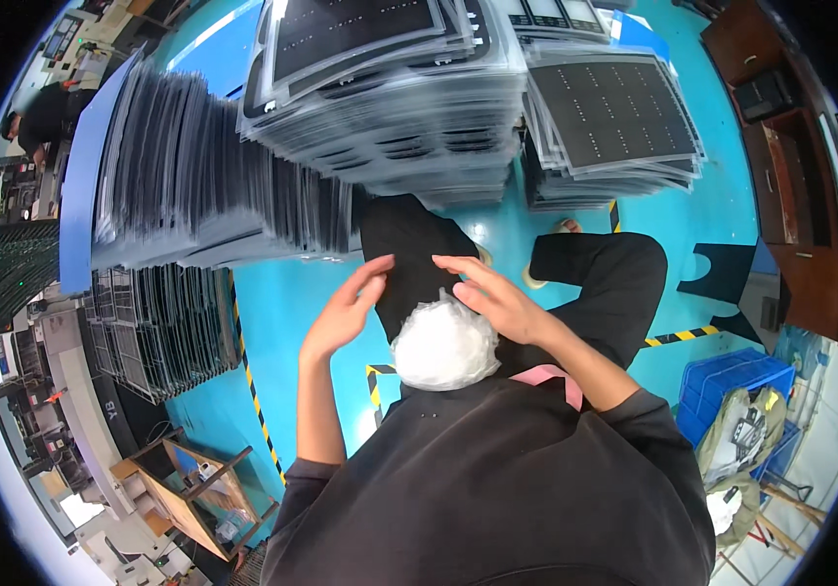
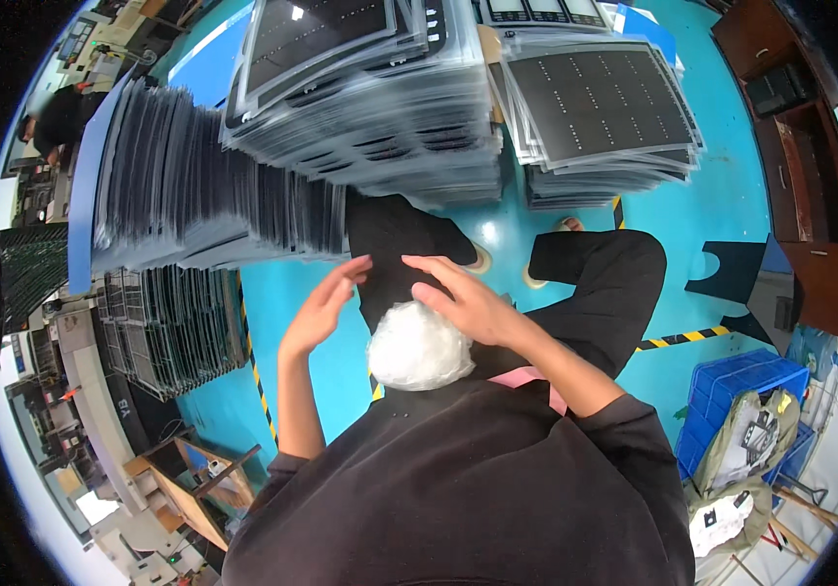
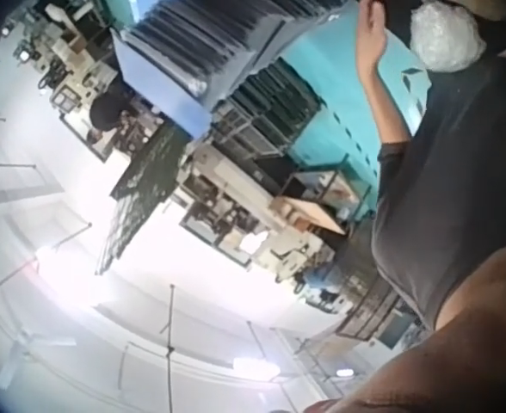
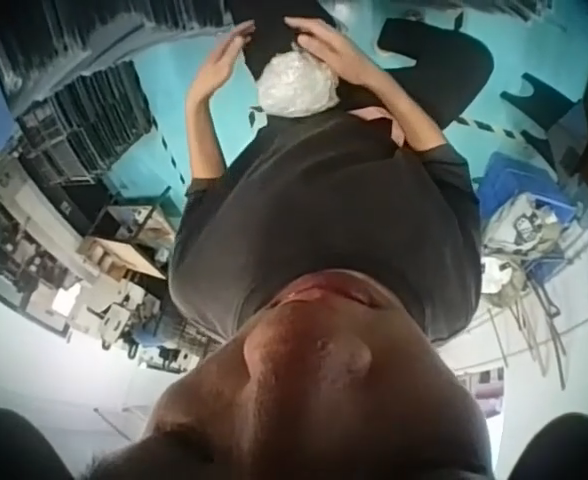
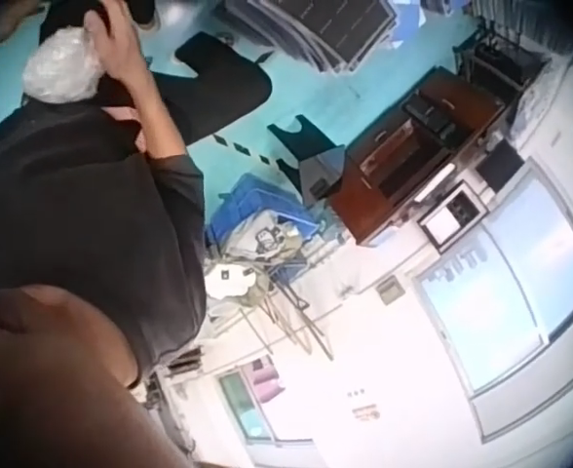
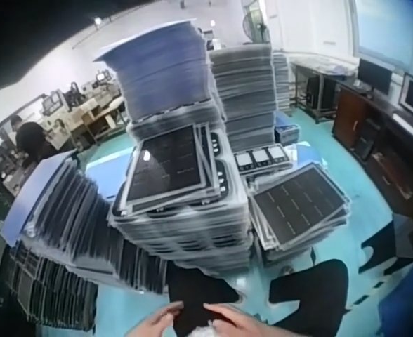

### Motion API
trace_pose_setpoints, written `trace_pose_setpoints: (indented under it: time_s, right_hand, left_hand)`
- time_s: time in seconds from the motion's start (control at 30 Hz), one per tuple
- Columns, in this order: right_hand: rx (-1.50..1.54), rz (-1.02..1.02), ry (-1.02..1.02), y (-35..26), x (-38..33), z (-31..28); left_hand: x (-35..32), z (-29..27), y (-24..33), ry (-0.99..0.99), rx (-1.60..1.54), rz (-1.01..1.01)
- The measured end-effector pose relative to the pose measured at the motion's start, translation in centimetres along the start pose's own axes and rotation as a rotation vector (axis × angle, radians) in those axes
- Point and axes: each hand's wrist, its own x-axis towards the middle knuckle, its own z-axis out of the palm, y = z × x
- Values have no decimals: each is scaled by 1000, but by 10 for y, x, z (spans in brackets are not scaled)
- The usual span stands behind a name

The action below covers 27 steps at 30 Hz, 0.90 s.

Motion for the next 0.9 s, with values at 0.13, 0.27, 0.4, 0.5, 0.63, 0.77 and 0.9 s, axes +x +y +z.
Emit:
trace_pose_setpoints:
  time_s: [0.13, 0.27, 0.4, 0.5, 0.63, 0.77, 0.9]
  right_hand:
    - [-135, 52, -62, 9, 1, 1]
    - [-132, 135, -61, 18, -11, -5]
    - [6, 188, -10, 20, -21, -11]
    - [-9, 224, -88, 12, -21, -13]
    - [121, 187, 132, 33, -26, -7]
    - [22, 186, 102, 28, -35, 0]
    - [152, 68, 98, 0, -23, 16]
  left_hand:
    - [29, 15, -1, -193, -5, -49]
    - [44, 30, 14, -182, 132, -61]
    - [52, 37, 21, -221, 57, -31]
    - [54, 42, 34, -350, 84, -57]
    - [48, 56, 21, -445, -19, 14]
    - [29, 69, 36, -460, 88, 44]
    - [15, 37, 25, -327, -44, 31]
